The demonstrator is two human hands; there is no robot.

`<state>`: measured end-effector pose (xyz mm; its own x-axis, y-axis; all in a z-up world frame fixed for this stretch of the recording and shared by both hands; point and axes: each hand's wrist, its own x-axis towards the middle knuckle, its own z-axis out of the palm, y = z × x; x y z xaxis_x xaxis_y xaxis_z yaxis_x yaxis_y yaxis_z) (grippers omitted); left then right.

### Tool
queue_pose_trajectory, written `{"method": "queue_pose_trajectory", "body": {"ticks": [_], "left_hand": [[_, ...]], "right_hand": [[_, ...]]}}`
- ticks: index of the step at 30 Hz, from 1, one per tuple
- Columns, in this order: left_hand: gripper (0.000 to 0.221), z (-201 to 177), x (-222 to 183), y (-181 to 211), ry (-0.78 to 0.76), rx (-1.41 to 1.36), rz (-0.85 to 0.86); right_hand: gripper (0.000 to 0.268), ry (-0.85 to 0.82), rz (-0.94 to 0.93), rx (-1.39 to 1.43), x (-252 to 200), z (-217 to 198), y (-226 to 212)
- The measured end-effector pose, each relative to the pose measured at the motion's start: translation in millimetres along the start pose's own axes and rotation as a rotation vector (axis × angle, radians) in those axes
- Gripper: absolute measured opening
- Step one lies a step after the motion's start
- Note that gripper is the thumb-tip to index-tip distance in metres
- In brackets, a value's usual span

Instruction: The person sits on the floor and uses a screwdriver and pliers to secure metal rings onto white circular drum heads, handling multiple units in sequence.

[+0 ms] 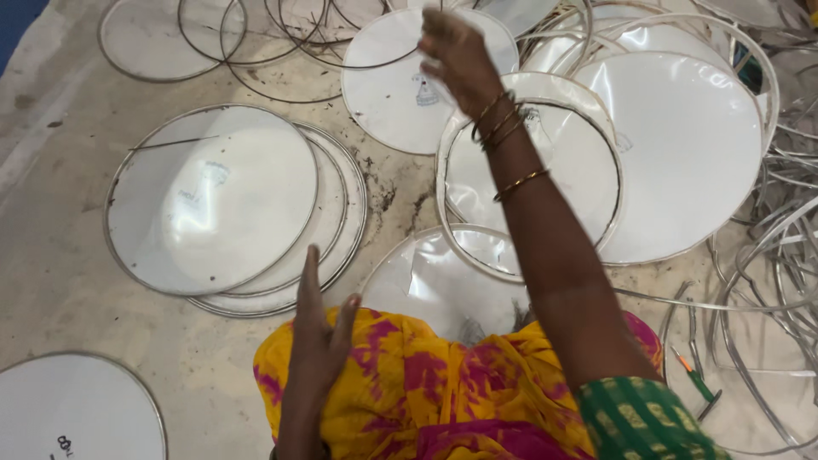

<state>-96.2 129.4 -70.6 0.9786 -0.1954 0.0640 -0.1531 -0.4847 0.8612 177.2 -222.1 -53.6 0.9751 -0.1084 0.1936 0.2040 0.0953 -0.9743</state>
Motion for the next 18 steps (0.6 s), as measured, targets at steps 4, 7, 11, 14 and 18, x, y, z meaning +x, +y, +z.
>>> {"method": "queue_pose_trajectory", "body": {"ticks": [4,7,11,14,18], "left_hand": [[0.067,-8,-12,-44,0.114,0.151,0.037],[0.057,-4,-16,-72,0.201,0.271,0.044],[0.048,6,-23,-86,0.263,0.311,0.118],[0.043,9,-23,-85,0.302,0.316,0.127],[0.041,8,-20,-68,0.323,0.372,0.154]], "right_hand": [[0.047,0.049,-0.108,-0.395,-32,-19,-16],[0.046,0.080,0.139,-0.596,-92,-59,19],[0.046,0.190,0.227,-0.821,-157,-158,66],[0.047,0.442,-0.017,-1.269,-206,-244,91],[0.062,0.684,0.417,-1.308,-266,-313,116]]}}
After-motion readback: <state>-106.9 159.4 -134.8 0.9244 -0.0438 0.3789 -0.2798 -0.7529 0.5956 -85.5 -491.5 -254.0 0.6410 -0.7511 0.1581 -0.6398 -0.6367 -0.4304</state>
